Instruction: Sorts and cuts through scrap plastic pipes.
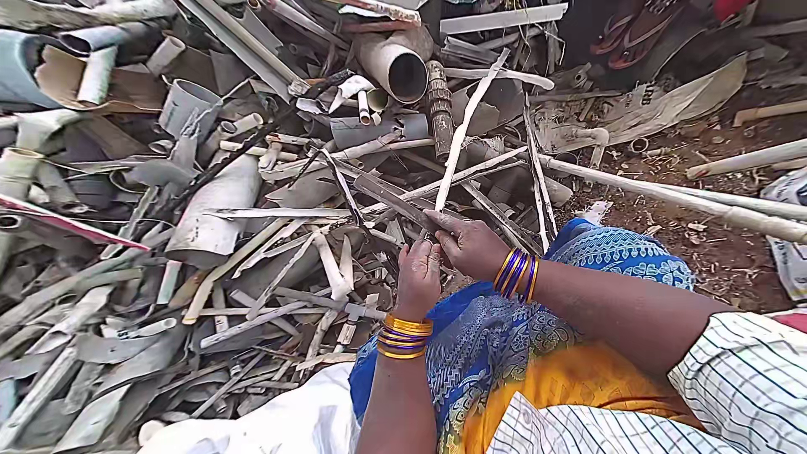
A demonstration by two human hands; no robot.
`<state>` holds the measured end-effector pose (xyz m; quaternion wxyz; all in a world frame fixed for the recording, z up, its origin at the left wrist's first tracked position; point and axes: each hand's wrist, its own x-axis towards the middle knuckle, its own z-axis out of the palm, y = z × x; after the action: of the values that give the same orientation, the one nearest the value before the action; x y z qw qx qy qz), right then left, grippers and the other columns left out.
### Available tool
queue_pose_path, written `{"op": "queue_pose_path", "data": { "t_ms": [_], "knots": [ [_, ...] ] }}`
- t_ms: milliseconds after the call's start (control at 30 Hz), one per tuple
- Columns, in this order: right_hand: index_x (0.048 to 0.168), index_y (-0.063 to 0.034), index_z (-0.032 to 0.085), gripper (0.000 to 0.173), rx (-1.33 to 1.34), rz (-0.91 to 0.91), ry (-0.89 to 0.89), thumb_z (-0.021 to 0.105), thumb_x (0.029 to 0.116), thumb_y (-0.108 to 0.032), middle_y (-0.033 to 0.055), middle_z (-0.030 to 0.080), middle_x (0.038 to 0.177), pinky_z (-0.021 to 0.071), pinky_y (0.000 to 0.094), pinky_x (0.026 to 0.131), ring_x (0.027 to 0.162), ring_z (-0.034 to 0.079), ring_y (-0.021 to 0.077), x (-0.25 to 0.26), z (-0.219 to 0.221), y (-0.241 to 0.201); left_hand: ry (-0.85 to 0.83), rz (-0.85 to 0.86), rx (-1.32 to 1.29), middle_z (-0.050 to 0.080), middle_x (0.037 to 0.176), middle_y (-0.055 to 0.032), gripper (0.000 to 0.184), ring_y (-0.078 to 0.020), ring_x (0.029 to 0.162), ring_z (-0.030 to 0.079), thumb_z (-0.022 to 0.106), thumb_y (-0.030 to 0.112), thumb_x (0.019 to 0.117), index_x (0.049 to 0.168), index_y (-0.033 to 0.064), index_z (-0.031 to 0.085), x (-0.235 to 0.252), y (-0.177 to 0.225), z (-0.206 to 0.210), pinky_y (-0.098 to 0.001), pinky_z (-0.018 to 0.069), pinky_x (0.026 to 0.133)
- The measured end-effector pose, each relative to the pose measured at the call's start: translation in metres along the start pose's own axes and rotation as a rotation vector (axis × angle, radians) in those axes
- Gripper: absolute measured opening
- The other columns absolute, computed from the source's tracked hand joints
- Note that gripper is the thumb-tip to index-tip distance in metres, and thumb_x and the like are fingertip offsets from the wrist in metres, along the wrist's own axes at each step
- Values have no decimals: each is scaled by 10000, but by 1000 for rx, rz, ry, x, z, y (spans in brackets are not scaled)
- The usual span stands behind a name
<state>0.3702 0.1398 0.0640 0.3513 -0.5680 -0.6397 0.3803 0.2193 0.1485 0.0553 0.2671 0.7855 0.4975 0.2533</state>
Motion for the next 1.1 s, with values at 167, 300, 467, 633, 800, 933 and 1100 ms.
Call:
{"op": "queue_pose_path", "data": {
  "t_ms": [167, 300, 467, 633, 800, 933, 1100],
  "knots": [
    [1548, -137, 472, 467, -3, 31, -35, 454, 1082, -159, 205, 730, 1075, 525, 546, 889, 983, 701, 351, -2, 4, 1, 11, 42, 40, 688, 1128, -299, 328, -375, 1232, 614, 427, 51, 1035, 999, -161, 675, -2, 0, 0, -543, 317, 1163],
    [1531, -138, 498, 450, 45, -3, -55, 460, 1083, -141, 186, 733, 1099, 534, 514, 882, 957, 706, 312, -2, 3, 2, -15, 19, -43, 683, 1071, -258, 313, -286, 1111, 635, 439, 69, 1046, 963, -130, 666, -2, -3, -5, -420, 456, 1021],
    [1497, -98, 536, 429, 42, -127, -135, 486, 1071, -114, 169, 704, 1259, 515, 488, 965, 1097, 692, 284, 3, -9, 9, -47, -25, -167, 684, 1052, -187, 298, -108, 1033, 626, 451, 79, 1052, 1008, -112, 677, -4, -5, -9, -266, 476, 941],
    [1479, -54, 525, 402, 428, 65, -15, 454, 1085, -91, 119, 676, 1059, 472, 241, 643, 713, 560, 79, 8, -4, 9, 45, -65, -300, 672, 1060, -142, 300, -18, 1000, 591, 436, 67, 1057, 1062, -130, 662, -3, 5, -4, -189, 452, 916],
    [1548, -64, 439, 488, 171, -16, 111, 462, 1067, -148, 212, 683, 1233, 529, 409, 892, 977, 681, 238, 4, -4, 15, 148, -10, -230, 675, 1205, -275, 319, -160, 1162, 637, 453, 63, 1046, 1096, -165, 670, -3, 5, -3, -269, 468, 1011],
    [1382, -85, 658, 439, -372, -388, 302, 482, 983, -137, 213, 700, 834, 538, 513, 595, 677, 682, 380, -14, 10, 19, 172, 56, -92, 690, 1160, -302, 303, -302, 1140, 672, 465, 35, 1036, 1088, -172, 680, -4, 9, -2, -367, 492, 1022],
    [1304, -70, 714, 437, -514, -472, 456, 518, 913, -70, 203, 710, 822, 524, 467, 487, 598, 678, 352, -10, 18, 30, 283, 162, 16, 716, 1143, -290, 289, -406, 1152, 683, 488, 15, 990, 1057, -163, 706, -3, 8, 12, -476, 461, 1095]
  ]
}}
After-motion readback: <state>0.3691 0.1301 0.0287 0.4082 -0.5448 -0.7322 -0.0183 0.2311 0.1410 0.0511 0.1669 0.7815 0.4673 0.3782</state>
